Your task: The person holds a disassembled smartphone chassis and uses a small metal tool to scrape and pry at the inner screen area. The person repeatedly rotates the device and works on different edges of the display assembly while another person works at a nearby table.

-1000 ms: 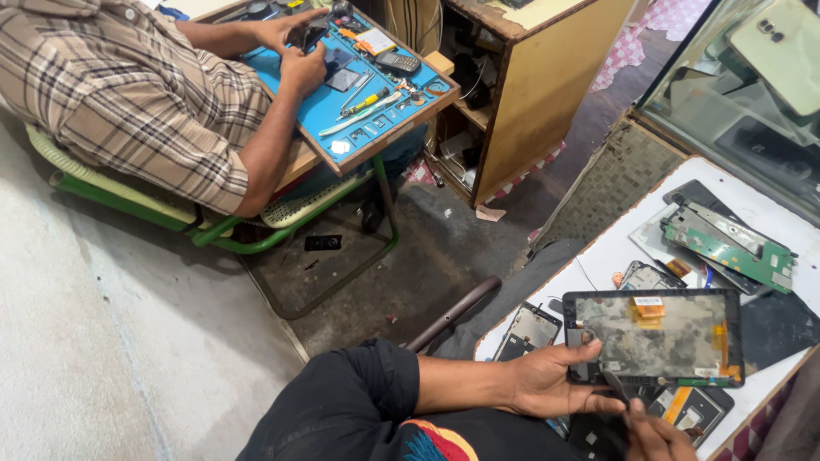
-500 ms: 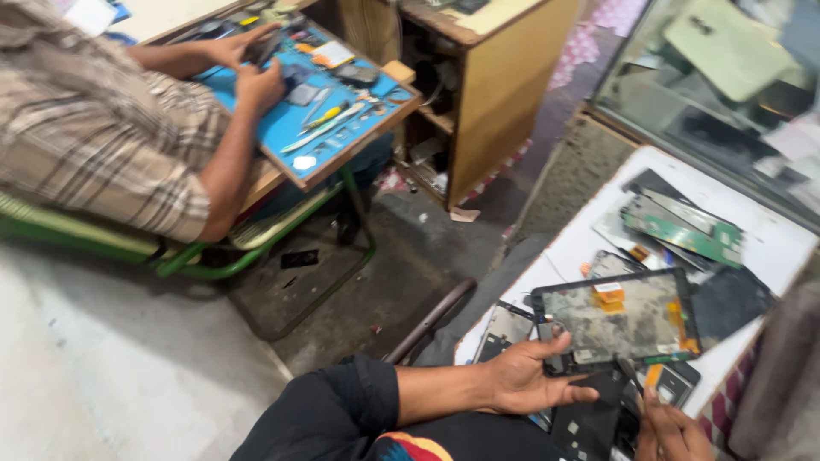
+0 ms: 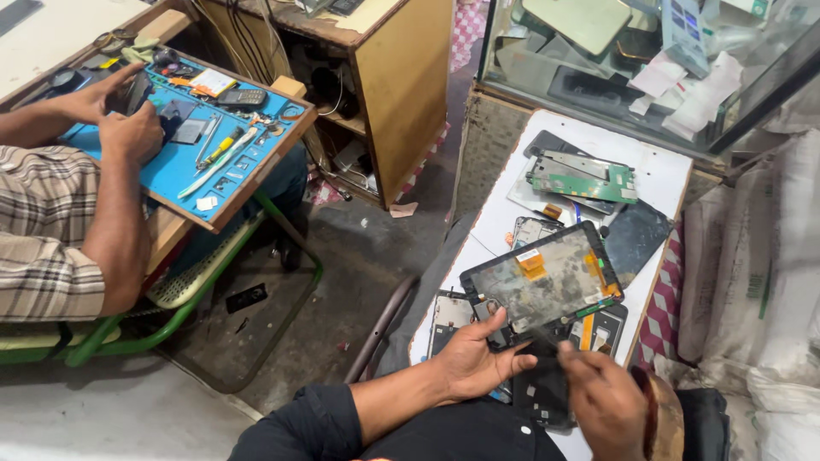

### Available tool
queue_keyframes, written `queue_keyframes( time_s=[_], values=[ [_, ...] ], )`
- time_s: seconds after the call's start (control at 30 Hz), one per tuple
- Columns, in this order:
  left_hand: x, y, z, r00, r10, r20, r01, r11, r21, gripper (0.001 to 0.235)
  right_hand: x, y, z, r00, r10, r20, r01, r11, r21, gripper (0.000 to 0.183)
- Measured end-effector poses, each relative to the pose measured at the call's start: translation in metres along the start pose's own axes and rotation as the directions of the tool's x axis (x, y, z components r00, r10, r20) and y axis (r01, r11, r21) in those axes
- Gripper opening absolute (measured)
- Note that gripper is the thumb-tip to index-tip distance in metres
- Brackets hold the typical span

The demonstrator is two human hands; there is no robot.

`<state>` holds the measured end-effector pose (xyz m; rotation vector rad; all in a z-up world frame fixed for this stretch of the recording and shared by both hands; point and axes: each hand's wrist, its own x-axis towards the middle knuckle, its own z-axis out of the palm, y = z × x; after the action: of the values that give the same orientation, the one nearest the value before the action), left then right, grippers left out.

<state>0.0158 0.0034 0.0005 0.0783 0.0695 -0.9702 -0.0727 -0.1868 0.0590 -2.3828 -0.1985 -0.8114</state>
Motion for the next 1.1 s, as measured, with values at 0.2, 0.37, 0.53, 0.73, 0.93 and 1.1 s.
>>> queue_keyframes(
  time_s=[0.2,0.37,0.53,0.73,0.93,1.1],
  values=[
    [0.002,0.0,-0.009,1.0,0.0,0.009,0.001,0.999,-0.05,0.042,-0.016,0.028,-0.001,0.989,-0.126,0.081,0.14,0.973,-0.183,0.035],
    [0.011,-0.006,-0.021,0.987,-0.016,0.158,0.041,0.986,-0.159,0.04,-0.036,0.124,0.028,0.859,-0.502,0.097,0.511,0.833,-0.213,0.032],
    [0.014,-0.007,-0.035,0.969,0.027,0.247,0.01,0.989,-0.146,0.03,-0.051,0.19,0.075,0.865,-0.5,0.034,0.5,0.866,-0.008,0.032],
    [0.02,-0.007,-0.046,0.965,0.018,0.26,0.016,0.992,-0.129,0.032,-0.058,0.216,0.073,0.91,-0.401,-0.104,0.392,0.915,-0.097,0.033],
    [0.018,-0.007,-0.053,0.964,0.007,0.267,0.031,0.99,-0.135,0.033,-0.068,0.21,0.082,0.907,-0.421,0.002,0.42,0.907,0.03,0.034],
    [0.022,-0.007,-0.048,0.973,0.019,0.231,0.007,0.994,-0.109,0.031,-0.05,0.226,0.065,0.917,-0.396,-0.054,0.396,0.918,-0.019,0.034]
  ],
)
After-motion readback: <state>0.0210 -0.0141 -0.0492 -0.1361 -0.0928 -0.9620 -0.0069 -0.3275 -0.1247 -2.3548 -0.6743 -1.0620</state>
